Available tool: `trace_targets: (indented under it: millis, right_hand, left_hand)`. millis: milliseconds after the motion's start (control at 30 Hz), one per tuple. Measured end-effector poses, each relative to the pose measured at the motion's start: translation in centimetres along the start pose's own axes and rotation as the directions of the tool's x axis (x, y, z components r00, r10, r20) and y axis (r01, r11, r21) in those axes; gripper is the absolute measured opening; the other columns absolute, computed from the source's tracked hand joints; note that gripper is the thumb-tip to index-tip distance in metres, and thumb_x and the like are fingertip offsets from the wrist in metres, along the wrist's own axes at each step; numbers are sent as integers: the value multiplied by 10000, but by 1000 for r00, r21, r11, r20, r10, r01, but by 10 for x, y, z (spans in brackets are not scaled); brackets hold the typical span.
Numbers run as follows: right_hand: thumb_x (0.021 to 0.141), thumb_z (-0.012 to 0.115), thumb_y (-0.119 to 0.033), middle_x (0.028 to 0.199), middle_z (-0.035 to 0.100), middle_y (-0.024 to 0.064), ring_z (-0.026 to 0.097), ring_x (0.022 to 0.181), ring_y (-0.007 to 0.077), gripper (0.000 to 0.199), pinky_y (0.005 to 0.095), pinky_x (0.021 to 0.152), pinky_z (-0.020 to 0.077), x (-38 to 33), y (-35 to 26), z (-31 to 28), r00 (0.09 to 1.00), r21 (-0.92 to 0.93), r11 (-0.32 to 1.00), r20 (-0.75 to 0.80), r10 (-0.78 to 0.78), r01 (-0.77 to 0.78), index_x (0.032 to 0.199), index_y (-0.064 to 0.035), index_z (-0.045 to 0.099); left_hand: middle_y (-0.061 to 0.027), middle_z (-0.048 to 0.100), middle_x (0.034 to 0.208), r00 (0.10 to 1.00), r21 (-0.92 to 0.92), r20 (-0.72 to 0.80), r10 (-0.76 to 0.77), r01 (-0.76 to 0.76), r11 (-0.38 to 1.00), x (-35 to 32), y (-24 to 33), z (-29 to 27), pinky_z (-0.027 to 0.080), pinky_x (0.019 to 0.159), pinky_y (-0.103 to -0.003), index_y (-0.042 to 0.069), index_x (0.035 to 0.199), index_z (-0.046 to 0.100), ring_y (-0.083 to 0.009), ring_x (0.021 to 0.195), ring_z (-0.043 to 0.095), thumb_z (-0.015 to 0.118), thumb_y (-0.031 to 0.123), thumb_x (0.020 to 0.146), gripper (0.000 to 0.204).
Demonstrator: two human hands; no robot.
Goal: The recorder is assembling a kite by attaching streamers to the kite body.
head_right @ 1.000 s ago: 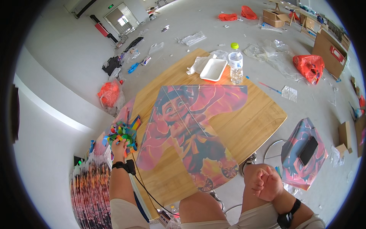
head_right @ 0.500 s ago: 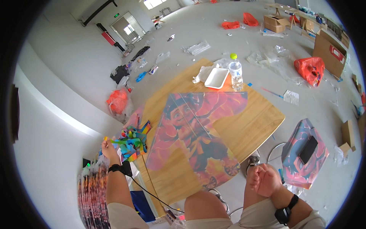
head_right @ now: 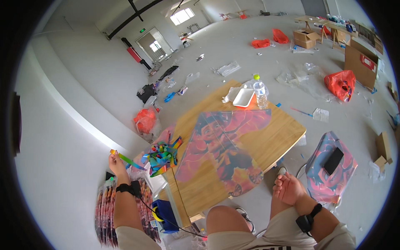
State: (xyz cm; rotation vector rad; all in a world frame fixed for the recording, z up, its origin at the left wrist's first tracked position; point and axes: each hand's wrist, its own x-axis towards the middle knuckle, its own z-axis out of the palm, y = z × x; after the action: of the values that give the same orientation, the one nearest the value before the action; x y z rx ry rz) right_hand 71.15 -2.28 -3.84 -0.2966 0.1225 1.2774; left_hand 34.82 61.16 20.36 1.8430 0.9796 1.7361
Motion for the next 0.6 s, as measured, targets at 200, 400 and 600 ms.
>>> trace_targets:
  millis: [200,400,600]
  right_hand:
    - [1047,528,-443,852,585,7,552,817,190,333,364,785,472,-7,8,1,999,-106,994,20,-29,31,990,-133,633]
    - [1062,541,-329,910,637,32,603,834,180,248,350,784,507,-6,6,-14,998,-571,820,-29,-63,35,1054,-99,634]
    - [1066,608,-191,1050,659,39,630,955,131,190,304,873,525,-40,40,97,959,-921,322,263,101,219,1178,-39,628]
  left_hand:
    - [56,609,859,980,-127,146,139,-121,985,-18,106,-27,327,544,-208,95,1043,618,-9,656,444,642,180,1043,88]
    - [30,603,924,906,-314,400,139,-7,949,-163,253,-7,454,683,-203,43,1096,589,-32,782,547,654,23,1000,117]
    - [34,627,942,799,-237,600,37,134,962,-311,314,0,445,671,-189,28,1245,635,-28,774,567,686,23,974,275]
